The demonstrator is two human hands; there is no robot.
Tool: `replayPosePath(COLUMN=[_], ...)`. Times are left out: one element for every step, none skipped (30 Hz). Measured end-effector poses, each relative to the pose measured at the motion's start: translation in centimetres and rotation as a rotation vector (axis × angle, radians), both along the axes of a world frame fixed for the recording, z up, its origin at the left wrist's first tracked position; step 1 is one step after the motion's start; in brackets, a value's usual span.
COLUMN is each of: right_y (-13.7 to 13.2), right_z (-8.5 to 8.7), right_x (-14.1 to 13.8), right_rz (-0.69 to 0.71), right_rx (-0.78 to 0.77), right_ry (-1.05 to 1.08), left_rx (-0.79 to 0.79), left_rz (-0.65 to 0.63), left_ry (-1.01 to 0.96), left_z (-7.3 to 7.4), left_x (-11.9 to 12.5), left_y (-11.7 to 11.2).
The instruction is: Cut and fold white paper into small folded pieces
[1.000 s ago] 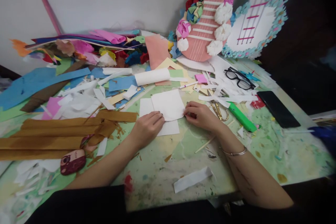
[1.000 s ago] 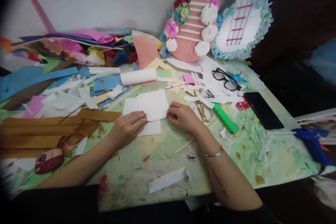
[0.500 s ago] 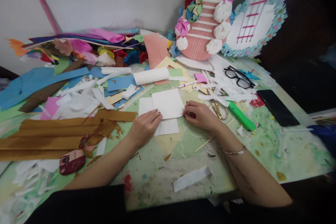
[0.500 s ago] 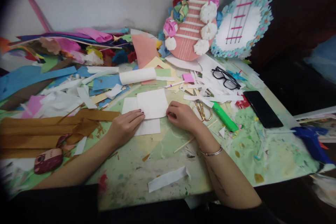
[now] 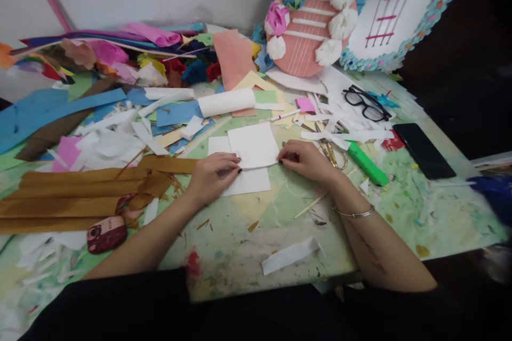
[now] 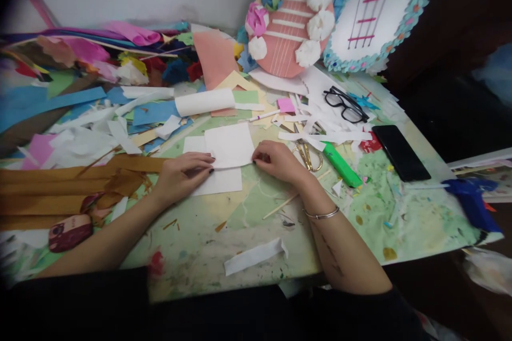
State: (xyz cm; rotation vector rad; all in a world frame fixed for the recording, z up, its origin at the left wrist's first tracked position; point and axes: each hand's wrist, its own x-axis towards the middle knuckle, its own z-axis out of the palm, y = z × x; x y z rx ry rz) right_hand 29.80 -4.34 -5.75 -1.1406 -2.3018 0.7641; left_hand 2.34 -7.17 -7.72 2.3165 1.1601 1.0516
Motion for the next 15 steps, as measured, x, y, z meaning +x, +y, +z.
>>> replayPosePath(right_y=[0.07, 0.12, 0.15, 0.17, 0.18, 0.18, 0.19, 0.2, 0.23, 0.27, 0.32, 0.38, 0.44, 0.5, 0.55], right_z=[0.01, 0.02, 0.04, 0.04, 0.04, 0.03, 0.0, -0.06, -0.13, -0.23, -0.34, -0.47, -0.6, -0.73, -0.85], right_x=[0.02, 0.03, 0.03, 0.03, 0.04, 0.05, 0.08, 0.12, 0.17, 0.23, 0.27, 0.31, 0.34, 0.35, 0.34], right_rz=[-0.007, -0.016, -0.023, -0.026, -0.027, -0.024, -0.017, -0.009, -0.001, 0.009, 0.018, 0.021, 0.018, 0.006, -0.011], right_rx=[-0.012, -0.021, -0.026, -0.026, -0.025, -0.024, -0.026, -0.029, -0.03, -0.031, -0.032, -0.033, -0.035, -0.038, -0.044], right_ry=[-0.004, -0.009, -0.014, -0.018, -0.021, -0.024, -0.027, -0.03, -0.028, -0.024, -0.015, -0.002, 0.014, 0.031, 0.046], left_rx=[-0.036, -0.064, -0.084, -0.099, -0.109, -0.115, -0.118, -0.12, -0.121, -0.122, -0.123, -0.127, -0.133, -0.144, -0.158], left_rz=[0.003, 0.007, 0.009, 0.01, 0.01, 0.01, 0.009, 0.009, 0.009, 0.008, 0.006, 0.005, 0.006, 0.008, 0.009], left_ry=[-0.019, -0.033, -0.043, -0.05, -0.053, -0.053, -0.053, -0.052, -0.052, -0.053, -0.056, -0.06, -0.065, -0.07, -0.075], left_z=[0.02, 0.05, 0.06, 0.08, 0.09, 0.1, 0.11, 0.13, 0.14, 0.17, 0.19, 0.23, 0.27, 0.32, 0.37], left_x=[-0.09, -0.17, -0.22, -0.26, -0.28, -0.29, -0.29, -0.28, -0.28, -0.28, -0.28, -0.29, -0.31, -0.33, -0.37], left_y=[0.11, 0.19, 0.26, 0.31, 0.35, 0.39, 0.41, 0.44, 0.46, 0.47, 0.48, 0.49, 0.49, 0.49, 0.49])
